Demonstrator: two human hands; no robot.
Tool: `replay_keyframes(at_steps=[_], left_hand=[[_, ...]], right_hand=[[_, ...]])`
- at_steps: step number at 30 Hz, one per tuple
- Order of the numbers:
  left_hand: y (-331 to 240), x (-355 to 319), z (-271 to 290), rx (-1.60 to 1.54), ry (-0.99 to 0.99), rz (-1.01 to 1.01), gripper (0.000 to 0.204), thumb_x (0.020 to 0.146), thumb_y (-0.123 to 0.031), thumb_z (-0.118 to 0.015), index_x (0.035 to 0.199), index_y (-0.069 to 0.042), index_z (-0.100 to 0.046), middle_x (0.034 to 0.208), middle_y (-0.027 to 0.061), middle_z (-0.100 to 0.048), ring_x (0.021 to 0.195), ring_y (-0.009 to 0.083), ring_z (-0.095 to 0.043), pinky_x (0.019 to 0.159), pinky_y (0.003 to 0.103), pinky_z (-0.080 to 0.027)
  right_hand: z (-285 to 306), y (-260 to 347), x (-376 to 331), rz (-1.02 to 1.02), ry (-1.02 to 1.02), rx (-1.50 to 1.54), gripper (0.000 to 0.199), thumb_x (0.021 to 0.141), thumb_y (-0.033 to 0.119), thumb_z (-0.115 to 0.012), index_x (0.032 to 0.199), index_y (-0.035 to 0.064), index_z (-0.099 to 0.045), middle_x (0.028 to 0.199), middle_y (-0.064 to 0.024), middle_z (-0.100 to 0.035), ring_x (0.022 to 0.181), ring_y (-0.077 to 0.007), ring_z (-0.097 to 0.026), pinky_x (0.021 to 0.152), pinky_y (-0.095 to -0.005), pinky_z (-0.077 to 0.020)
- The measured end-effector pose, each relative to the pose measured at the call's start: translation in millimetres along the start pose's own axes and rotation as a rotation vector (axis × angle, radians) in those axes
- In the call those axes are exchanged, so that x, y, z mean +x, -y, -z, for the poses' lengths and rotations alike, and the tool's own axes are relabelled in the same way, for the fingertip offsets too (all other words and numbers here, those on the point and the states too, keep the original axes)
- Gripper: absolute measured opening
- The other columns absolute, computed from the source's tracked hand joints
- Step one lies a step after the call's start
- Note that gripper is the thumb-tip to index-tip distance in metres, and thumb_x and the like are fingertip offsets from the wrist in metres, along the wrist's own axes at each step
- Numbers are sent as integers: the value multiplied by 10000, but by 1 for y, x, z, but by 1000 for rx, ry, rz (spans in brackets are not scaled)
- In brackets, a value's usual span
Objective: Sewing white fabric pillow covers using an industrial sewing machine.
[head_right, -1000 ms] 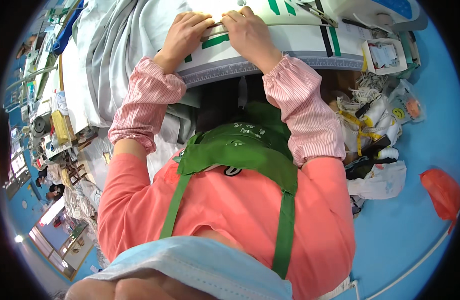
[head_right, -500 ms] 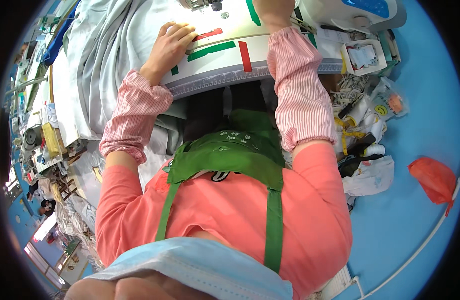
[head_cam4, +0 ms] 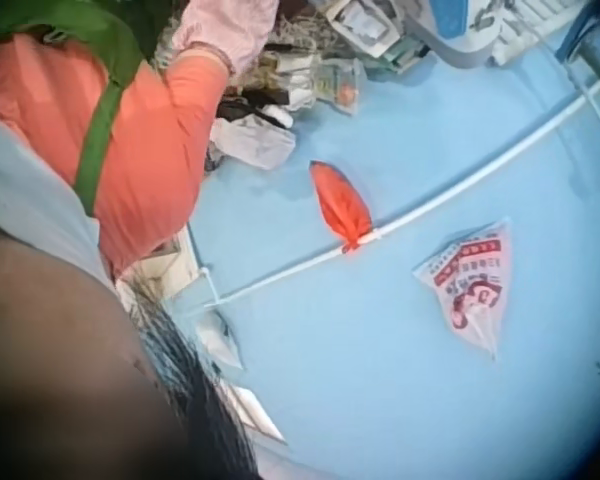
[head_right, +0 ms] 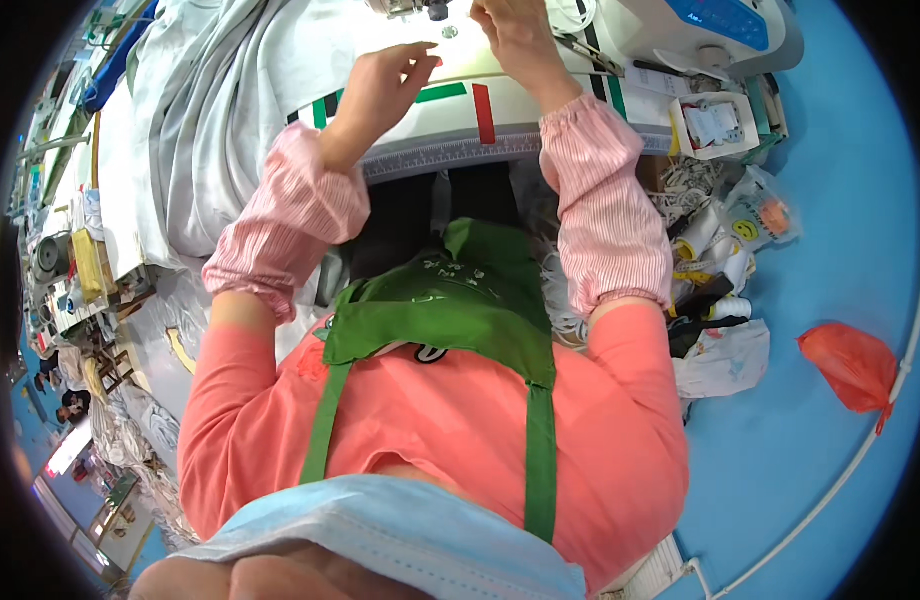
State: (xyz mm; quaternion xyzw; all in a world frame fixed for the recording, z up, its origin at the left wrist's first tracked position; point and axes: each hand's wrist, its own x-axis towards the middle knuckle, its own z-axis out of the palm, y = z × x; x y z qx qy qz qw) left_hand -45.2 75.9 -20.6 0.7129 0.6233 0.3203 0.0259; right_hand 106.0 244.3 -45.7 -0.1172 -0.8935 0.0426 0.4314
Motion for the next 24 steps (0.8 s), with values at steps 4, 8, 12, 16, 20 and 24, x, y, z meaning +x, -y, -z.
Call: replay_keyframes(at_steps=[4, 8, 12, 16, 20, 24], left_hand=[[-4, 35, -18, -587, 65, 562, 332, 1001, -277, -569, 1051, 28, -690, 841, 102, -708, 680, 152, -709, 541, 252, -500], [1, 38, -24, -801, 38, 656, 293, 997, -234, -573, 1008, 37, -683, 845, 90, -709, 648, 119, -671, 512, 206, -449], [34, 23, -31, -775, -2, 622, 292, 967, -215, -584, 954, 50, -707, 746, 107, -712, 627, 177, -687, 583, 307, -518], [80, 7, 29, 15, -165, 457, 267, 903, -261, -611, 885, -17, -718, 744, 157, -701, 712, 350, -684, 660, 424, -518], [128, -29, 77, 494, 39, 603, 260, 905, -251, -623, 1073, -65, -692, 943, 137, -708, 733, 321, -683, 692, 436, -535], [81, -15, 77, 682, -102, -24, 96, 845, -148, -649, 889, -74, -694, 927, 96, -692, 871, 301, -672, 731, 419, -540]], right_hand=[[-2, 12, -21, -128, 134, 42, 125, 945, 79, -625, 1060, 76, -578, 974, -53, -668, 958, -249, -640, 973, -455, -428], [-7, 25, -22, -221, 126, 166, 120, 963, 101, -611, 1075, 68, -581, 948, -89, -656, 895, -304, -645, 870, -402, -499], [-17, 31, -19, -154, 142, 214, 130, 955, 117, -626, 1064, 53, -594, 964, -101, -673, 880, -316, -640, 777, -392, -514], [-18, 4, -29, -315, 254, 61, 153, 982, 200, -591, 1018, 51, -604, 940, -104, -681, 858, -304, -651, 757, -412, -512], [-17, 9, -22, -219, 277, -188, 156, 972, 205, -600, 992, 52, -626, 982, -96, -680, 886, -288, -644, 813, -413, -502], [-10, 25, -7, -538, 597, -261, 168, 888, 163, -615, 956, 12, -644, 990, -151, -638, 946, -351, -618, 806, -455, -471]])
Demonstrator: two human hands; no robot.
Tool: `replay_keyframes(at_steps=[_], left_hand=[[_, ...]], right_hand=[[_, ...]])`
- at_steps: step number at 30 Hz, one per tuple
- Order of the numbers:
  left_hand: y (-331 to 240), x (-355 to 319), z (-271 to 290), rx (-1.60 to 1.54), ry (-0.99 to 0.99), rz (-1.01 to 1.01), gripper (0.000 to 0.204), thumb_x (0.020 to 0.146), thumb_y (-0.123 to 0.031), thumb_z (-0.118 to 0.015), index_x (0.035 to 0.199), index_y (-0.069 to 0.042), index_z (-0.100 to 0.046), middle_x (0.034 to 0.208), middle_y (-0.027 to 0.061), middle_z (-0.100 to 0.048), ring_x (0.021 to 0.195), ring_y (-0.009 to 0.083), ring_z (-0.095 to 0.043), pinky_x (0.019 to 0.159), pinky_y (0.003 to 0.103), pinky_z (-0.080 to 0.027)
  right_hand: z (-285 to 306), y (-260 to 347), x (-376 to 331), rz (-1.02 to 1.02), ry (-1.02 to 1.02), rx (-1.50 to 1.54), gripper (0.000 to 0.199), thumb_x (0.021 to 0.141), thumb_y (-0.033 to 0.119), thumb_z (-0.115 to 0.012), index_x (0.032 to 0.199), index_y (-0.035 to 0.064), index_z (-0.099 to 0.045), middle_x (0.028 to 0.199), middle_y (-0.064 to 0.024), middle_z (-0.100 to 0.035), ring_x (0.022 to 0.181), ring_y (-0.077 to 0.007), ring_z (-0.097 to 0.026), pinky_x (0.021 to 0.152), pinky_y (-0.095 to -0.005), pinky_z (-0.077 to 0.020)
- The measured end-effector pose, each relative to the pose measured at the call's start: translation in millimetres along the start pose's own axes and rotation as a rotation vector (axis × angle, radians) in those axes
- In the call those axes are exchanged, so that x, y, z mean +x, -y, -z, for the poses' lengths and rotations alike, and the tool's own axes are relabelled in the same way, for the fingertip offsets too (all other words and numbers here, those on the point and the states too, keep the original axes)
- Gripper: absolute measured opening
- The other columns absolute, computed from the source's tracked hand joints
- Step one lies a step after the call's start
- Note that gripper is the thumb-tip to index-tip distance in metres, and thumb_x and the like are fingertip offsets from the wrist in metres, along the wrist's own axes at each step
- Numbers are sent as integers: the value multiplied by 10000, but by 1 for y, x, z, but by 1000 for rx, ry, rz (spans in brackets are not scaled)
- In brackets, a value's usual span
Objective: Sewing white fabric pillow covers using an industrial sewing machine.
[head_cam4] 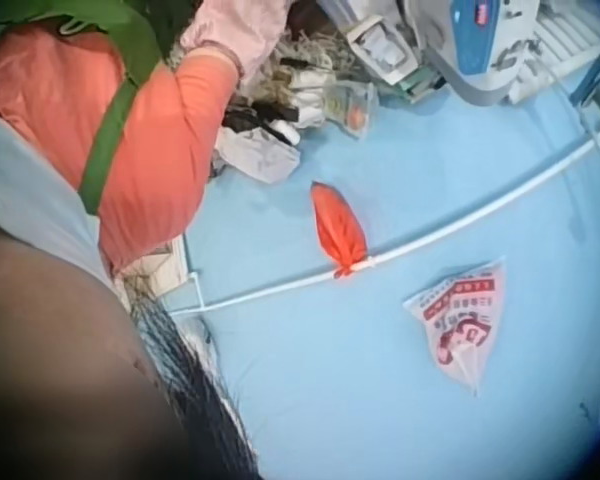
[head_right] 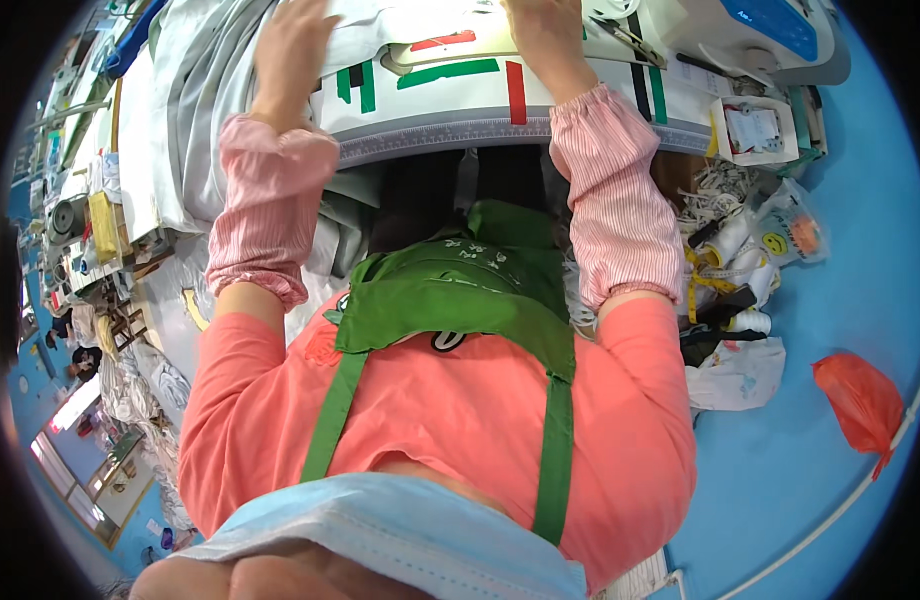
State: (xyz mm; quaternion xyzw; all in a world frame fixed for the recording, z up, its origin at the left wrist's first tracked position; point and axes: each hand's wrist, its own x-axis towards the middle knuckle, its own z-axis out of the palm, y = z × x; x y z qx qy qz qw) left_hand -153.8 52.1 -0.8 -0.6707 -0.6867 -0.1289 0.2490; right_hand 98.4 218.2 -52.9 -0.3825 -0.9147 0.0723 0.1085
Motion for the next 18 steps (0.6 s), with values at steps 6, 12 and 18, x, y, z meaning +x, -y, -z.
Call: replay_keyframes(at_steps=[6, 12, 18], left_hand=[[-54, 37, -29, -108, 232, -344, 116, 793, -144, -597, 815, -68, -682, 843, 71, -653, 891, 245, -625, 829, 366, -482], [-43, 16, -52, -223, 227, -288, 104, 783, -123, -586, 768, -76, -678, 855, 99, -628, 914, 265, -597, 841, 369, -490], [-36, 16, -69, -195, 219, -243, 93, 758, -96, -583, 770, -55, -666, 896, 122, -609, 933, 279, -587, 844, 370, -505]], right_hand=[[-13, 14, -22, 352, -374, -11, 220, 957, 202, -615, 1054, 21, -694, 1074, -97, -685, 1051, -255, -604, 941, -360, -489], [-12, 20, -39, 265, -322, -8, 295, 963, 242, -620, 1116, -2, -682, 1177, -117, -674, 1131, -255, -598, 1008, -345, -480], [-12, 24, -34, 209, -360, -62, 377, 979, 287, -599, 1171, -35, -641, 1212, -149, -655, 1173, -286, -589, 1023, -371, -474]])
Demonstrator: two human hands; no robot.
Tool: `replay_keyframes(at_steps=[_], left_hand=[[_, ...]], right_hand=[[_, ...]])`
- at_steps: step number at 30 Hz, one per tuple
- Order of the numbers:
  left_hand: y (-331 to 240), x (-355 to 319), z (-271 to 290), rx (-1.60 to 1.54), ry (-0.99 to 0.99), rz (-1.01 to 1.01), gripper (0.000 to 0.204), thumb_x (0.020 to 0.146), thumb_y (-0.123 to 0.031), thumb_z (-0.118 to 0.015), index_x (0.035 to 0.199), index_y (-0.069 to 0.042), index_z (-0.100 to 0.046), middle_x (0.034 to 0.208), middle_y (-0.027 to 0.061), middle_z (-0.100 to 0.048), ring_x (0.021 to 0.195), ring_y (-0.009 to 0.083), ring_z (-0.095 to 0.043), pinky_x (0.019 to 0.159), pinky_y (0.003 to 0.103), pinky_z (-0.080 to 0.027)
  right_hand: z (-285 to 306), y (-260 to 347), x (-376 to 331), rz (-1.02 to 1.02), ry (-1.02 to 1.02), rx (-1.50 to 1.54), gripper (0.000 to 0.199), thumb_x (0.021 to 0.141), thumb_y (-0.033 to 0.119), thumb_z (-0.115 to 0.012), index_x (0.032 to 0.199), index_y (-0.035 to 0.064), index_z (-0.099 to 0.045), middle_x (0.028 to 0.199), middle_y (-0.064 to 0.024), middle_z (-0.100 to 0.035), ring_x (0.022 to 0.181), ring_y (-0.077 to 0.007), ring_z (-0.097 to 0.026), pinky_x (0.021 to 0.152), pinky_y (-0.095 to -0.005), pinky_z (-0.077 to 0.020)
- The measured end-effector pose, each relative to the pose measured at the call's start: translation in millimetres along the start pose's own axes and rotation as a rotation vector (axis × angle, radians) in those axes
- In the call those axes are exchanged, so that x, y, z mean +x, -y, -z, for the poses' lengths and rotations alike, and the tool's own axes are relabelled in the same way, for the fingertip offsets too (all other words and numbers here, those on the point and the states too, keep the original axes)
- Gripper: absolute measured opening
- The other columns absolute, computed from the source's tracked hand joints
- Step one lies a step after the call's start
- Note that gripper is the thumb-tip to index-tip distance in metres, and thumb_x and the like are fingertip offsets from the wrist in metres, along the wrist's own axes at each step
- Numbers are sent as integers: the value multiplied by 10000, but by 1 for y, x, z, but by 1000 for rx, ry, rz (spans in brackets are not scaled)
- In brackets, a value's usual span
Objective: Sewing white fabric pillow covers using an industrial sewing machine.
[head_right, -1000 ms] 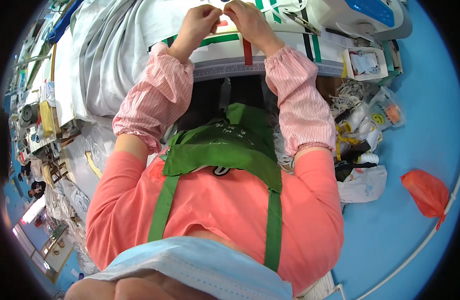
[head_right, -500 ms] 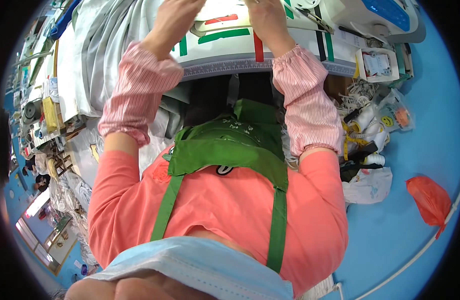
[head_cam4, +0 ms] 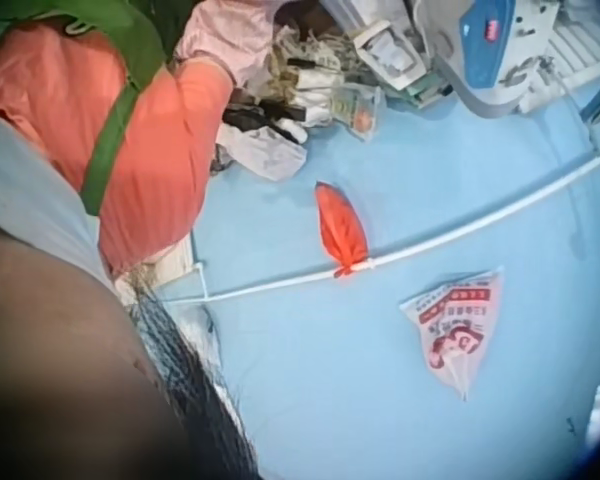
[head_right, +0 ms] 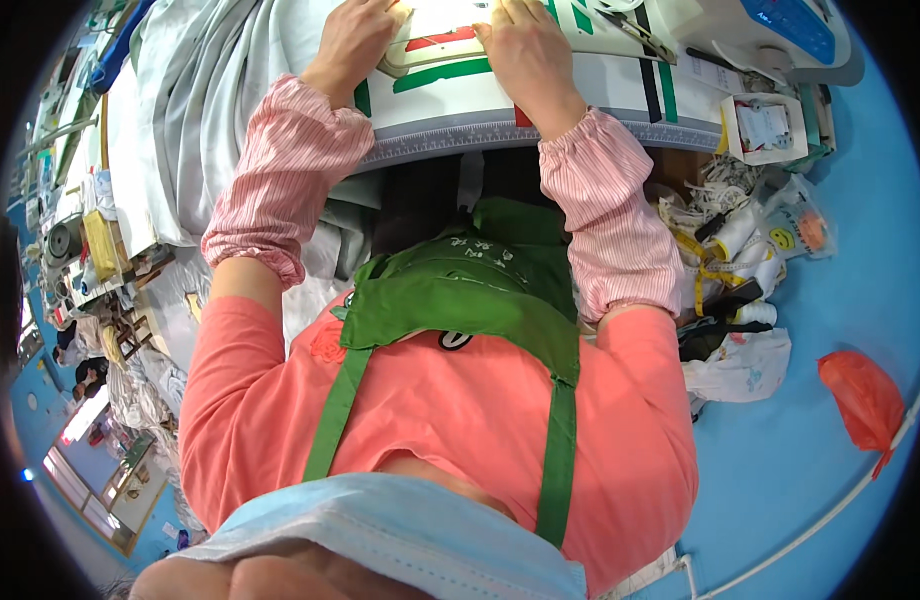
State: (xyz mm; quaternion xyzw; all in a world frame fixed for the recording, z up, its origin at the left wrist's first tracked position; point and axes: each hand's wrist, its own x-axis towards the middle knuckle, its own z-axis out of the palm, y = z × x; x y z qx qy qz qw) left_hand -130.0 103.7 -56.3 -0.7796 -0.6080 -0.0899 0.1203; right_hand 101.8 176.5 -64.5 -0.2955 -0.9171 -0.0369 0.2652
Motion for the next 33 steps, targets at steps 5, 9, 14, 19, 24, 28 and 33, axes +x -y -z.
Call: replay_keyframes(at_steps=[5, 9, 14, 19, 24, 28, 33], left_hand=[[3, -5, -13, -19, -82, -44, 95, 751, -93, -582, 765, -41, -660, 882, 125, -601, 940, 283, -582, 826, 378, -513], [3, -9, -12, -77, -82, 1, 94, 751, -88, -581, 762, -41, -661, 884, 124, -597, 936, 280, -582, 837, 371, -511], [0, -4, -7, -58, -71, -17, 96, 755, -90, -578, 766, -42, -661, 893, 121, -595, 933, 275, -582, 835, 363, -509], [1, -5, -13, -62, -75, -7, 96, 758, -89, -577, 769, -43, -660, 902, 120, -593, 936, 276, -581, 831, 362, -510], [0, -5, -10, -125, -144, -12, 105, 766, -83, -571, 810, -43, -657, 911, 120, -588, 937, 284, -580, 827, 365, -511], [5, -6, -17, -331, -477, -126, 109, 770, -83, -569, 820, -41, -656, 911, 122, -587, 936, 282, -580, 826, 360, -510], [0, -3, -6, -76, -92, -9, 105, 766, -81, -571, 803, -38, -660, 893, 131, -586, 930, 282, -583, 816, 359, -512]], right_hand=[[-1, 4, 1, -68, -54, -77, 379, 985, 307, -595, 1143, -34, -644, 1208, -148, -652, 1118, -289, -615, 995, -378, -489], [12, 13, 7, -253, -91, 192, 347, 928, 179, -588, 1166, -73, -597, 1175, -227, -623, 1115, -377, -592, 959, -440, -481], [9, 7, 4, -336, -23, 143, 415, 942, 183, -569, 1231, -115, -550, 1232, -268, -597, 1168, -397, -570, 1012, -431, -463], [5, 8, 2, -315, -39, 84, 428, 938, 185, -584, 1242, -114, -538, 1240, -277, -587, 1168, -399, -569, 1011, -427, -464], [4, 9, 3, -352, 11, 67, 472, 920, 185, -613, 1273, -111, -510, 1276, -278, -567, 1188, -401, -560, 1018, -429, -462], [2, 10, 3, -354, 15, 35, 479, 916, 190, -619, 1272, -111, -509, 1278, -279, -566, 1194, -403, -556, 1024, -430, -459], [7, 9, 5, -344, 45, 36, 501, 914, 200, -618, 1282, -117, -499, 1304, -282, -549, 1202, -409, -550, 1036, -433, -452]])
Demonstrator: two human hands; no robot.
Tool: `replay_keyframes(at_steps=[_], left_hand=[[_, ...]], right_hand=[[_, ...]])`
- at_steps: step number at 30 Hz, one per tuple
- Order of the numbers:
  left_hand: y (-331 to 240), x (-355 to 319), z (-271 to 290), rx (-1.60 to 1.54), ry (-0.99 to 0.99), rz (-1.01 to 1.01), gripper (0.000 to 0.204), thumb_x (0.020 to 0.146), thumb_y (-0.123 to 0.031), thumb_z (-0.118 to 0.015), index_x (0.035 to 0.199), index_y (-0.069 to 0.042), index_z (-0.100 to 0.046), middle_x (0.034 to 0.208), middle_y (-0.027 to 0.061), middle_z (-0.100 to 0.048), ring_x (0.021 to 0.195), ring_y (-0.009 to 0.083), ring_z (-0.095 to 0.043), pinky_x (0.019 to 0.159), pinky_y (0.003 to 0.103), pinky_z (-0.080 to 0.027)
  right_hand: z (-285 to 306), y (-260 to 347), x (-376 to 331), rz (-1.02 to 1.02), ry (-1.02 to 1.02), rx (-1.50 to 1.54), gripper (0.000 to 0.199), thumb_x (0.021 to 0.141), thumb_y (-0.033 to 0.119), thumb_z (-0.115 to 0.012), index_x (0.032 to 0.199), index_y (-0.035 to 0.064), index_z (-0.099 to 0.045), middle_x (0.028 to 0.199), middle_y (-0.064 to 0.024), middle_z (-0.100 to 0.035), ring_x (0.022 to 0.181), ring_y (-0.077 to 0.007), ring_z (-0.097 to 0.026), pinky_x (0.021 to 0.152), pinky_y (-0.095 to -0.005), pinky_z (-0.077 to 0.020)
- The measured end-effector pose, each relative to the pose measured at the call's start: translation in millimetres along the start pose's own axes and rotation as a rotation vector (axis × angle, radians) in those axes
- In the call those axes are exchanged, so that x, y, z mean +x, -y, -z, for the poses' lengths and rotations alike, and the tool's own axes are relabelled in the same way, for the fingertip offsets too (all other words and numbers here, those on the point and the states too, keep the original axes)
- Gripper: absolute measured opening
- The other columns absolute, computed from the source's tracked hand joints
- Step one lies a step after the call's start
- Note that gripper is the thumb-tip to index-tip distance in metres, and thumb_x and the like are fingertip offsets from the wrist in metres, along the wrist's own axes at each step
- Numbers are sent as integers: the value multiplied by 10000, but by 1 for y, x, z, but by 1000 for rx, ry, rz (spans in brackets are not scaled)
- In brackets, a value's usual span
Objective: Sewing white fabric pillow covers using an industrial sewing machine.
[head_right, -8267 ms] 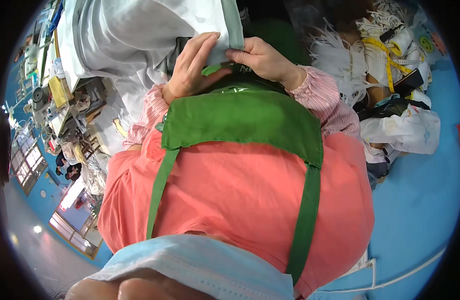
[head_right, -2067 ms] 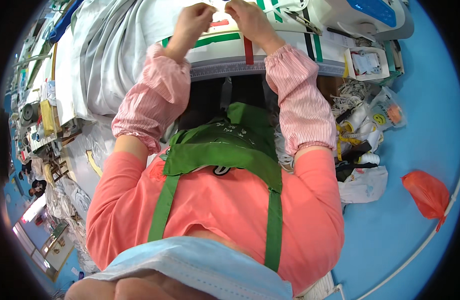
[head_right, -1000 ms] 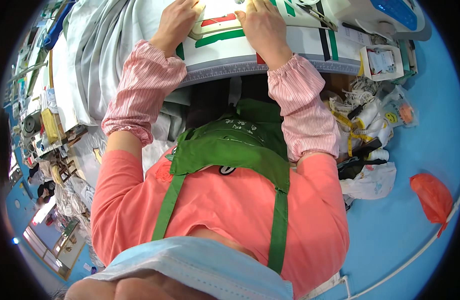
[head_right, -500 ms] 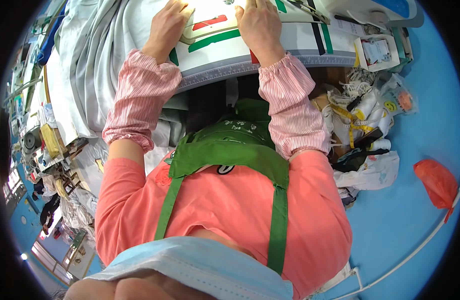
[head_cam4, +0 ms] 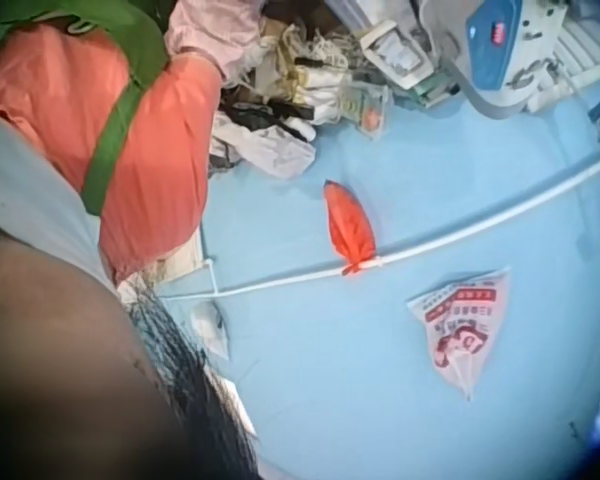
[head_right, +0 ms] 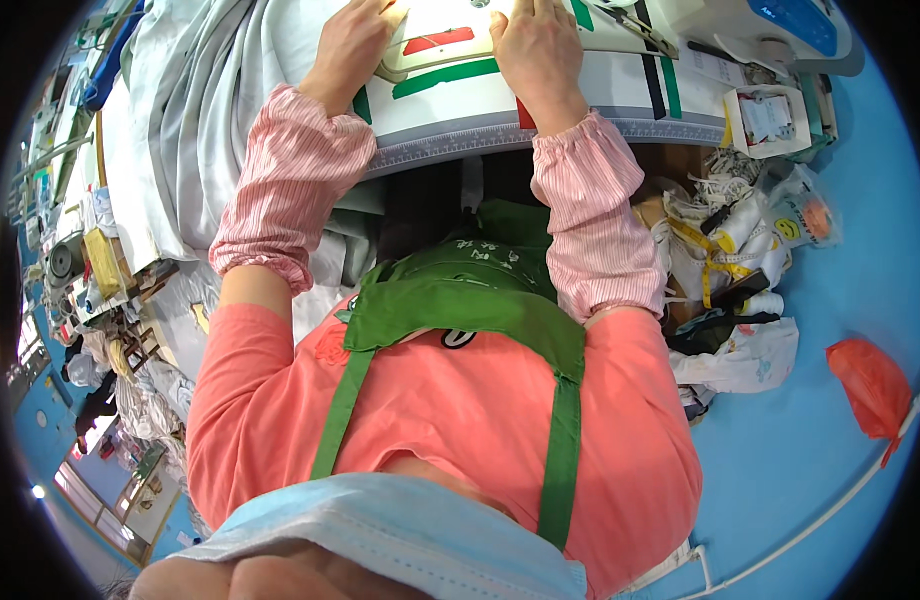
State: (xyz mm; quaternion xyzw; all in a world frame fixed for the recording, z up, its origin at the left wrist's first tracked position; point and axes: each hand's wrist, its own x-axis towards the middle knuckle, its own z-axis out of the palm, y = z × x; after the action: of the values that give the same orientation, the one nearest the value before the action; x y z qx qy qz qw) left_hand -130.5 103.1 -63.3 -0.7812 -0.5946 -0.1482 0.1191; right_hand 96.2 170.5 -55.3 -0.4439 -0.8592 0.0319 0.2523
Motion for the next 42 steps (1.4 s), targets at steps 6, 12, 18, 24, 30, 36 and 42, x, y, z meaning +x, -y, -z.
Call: replay_keyframes(at_steps=[6, 12, 18, 24, 30, 36, 42], left_hand=[[7, 3, -1, 14, 20, 14, 107, 755, -70, -572, 757, -25, -670, 871, 156, -595, 911, 292, -585, 814, 363, -511], [6, 6, -2, 48, 46, 4, 112, 744, -68, -579, 765, -15, -676, 874, 161, -600, 900, 303, -590, 815, 372, -511], [9, 5, -5, -27, -35, -2, 109, 742, -71, -580, 767, -19, -672, 879, 155, -608, 912, 303, -597, 822, 375, -510], [10, 5, -7, 7, -21, -20, 113, 751, -79, -572, 783, -30, -669, 884, 150, -609, 910, 301, -600, 824, 378, -511], [1, -1, 4, -56, 26, -33, 119, 759, -80, -574, 836, -41, -656, 895, 141, -603, 915, 303, -601, 794, 377, -518], [-8, 3, 9, 71, -19, 24, 106, 786, -73, -647, 891, -81, -663, 998, 22, -612, 1005, 189, -617, 785, 313, -567], [-7, 5, 8, 36, -26, 18, 100, 810, -67, -642, 901, -59, -683, 1001, 56, -641, 987, 221, -649, 777, 340, -576]], right_hand=[[-1, 1, 13, 133, -173, 206, 373, 842, 62, -660, 1183, -58, -572, 1117, -250, -616, 1034, -411, -607, 888, -441, -502], [-34, -4, 33, 192, -287, 459, 253, 785, -22, -670, 1034, -11, -628, 893, -215, -635, 832, -417, -627, 706, -454, -498], [-22, 3, 38, 180, -322, 528, 197, 760, -52, -671, 948, -10, -631, 804, -205, -629, 744, -420, -622, 625, -453, -471], [-18, 8, 32, 37, -219, 506, 201, 750, -61, -676, 934, -2, -619, 794, -202, -618, 746, -426, -611, 628, -465, -462], [-23, -1, 35, 161, -289, 478, 188, 759, -47, -686, 923, -9, -601, 788, -200, -609, 749, -425, -609, 637, -465, -459], [-17, 4, 35, 169, -267, 530, 180, 784, -23, -676, 953, 16, -628, 810, -172, -610, 752, -382, -623, 637, -439, -487], [-12, -1, 18, 500, -30, 212, 109, 885, 174, -718, 981, 127, -740, 1028, 8, -649, 771, -181, -638, 781, -323, -530]])
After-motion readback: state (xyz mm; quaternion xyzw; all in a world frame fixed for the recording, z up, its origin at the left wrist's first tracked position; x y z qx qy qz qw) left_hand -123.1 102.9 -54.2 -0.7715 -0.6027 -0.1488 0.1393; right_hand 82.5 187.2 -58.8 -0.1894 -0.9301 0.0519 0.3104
